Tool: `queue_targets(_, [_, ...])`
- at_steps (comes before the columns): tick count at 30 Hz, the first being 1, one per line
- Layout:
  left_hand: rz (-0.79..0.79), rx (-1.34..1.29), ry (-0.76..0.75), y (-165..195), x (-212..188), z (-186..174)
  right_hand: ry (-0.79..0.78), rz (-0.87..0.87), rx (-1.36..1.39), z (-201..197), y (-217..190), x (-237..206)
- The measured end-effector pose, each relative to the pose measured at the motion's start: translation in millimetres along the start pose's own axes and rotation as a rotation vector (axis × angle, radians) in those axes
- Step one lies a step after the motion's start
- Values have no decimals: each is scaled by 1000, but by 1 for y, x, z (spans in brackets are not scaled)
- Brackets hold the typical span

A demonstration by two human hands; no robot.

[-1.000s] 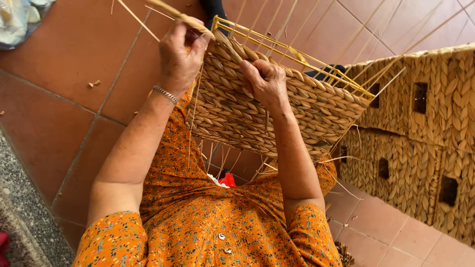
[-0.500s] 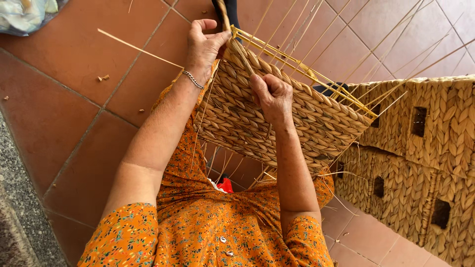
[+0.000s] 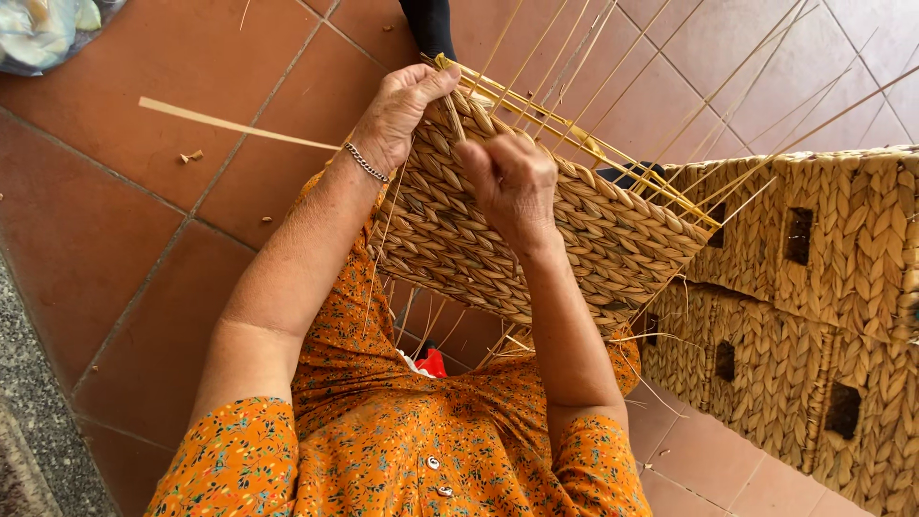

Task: The person sits on a tiled floor weaving a water hyacinth basket around a bamboo frame, threading and tightening woven strands over the rim and tucking in loose ends. They reach to the side to grab new strands from a pile and rotate the basket to work on different sides.

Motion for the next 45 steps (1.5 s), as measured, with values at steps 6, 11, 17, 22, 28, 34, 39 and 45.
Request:
queue_targets(6, [-27,-95,14,8,-5,5,195,-550,-285,-16,-13,53])
queue_targets(11, [-38,-48,79,7,-3,2,74,-582,-547,-8,20,72])
queue_targets(17, [-65,-59,117,5,0,-3,65,-273,-364,-2,46,46])
queue_targets(22, [-61,-146,33,11,3,2,-7,-76,-274,-7,37,39])
queue_targets(28, [-124,-193,25,14,3,9,-202,-25,-240,-13,26,53])
queue_targets(34, [-76,-230,-123,18,2,15,-242,-143,-267,-18,23,63])
queue_targets(39, [-2,-174,-132,17,-1,15,-233,-292,-399,-6,27,78])
queue_targets(45, [351,148,74,5,-31,15,-276,-343,-260,5,36,93])
Point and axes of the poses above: each hand's wrist, its own x-axis towards the middle knuckle, its own z-axis out of the palm, y = z × x, the point moved 3 cm from there along x, towards the middle knuckle, and after that the axes turned 11 degrees about -z, right-handed, at the moved point
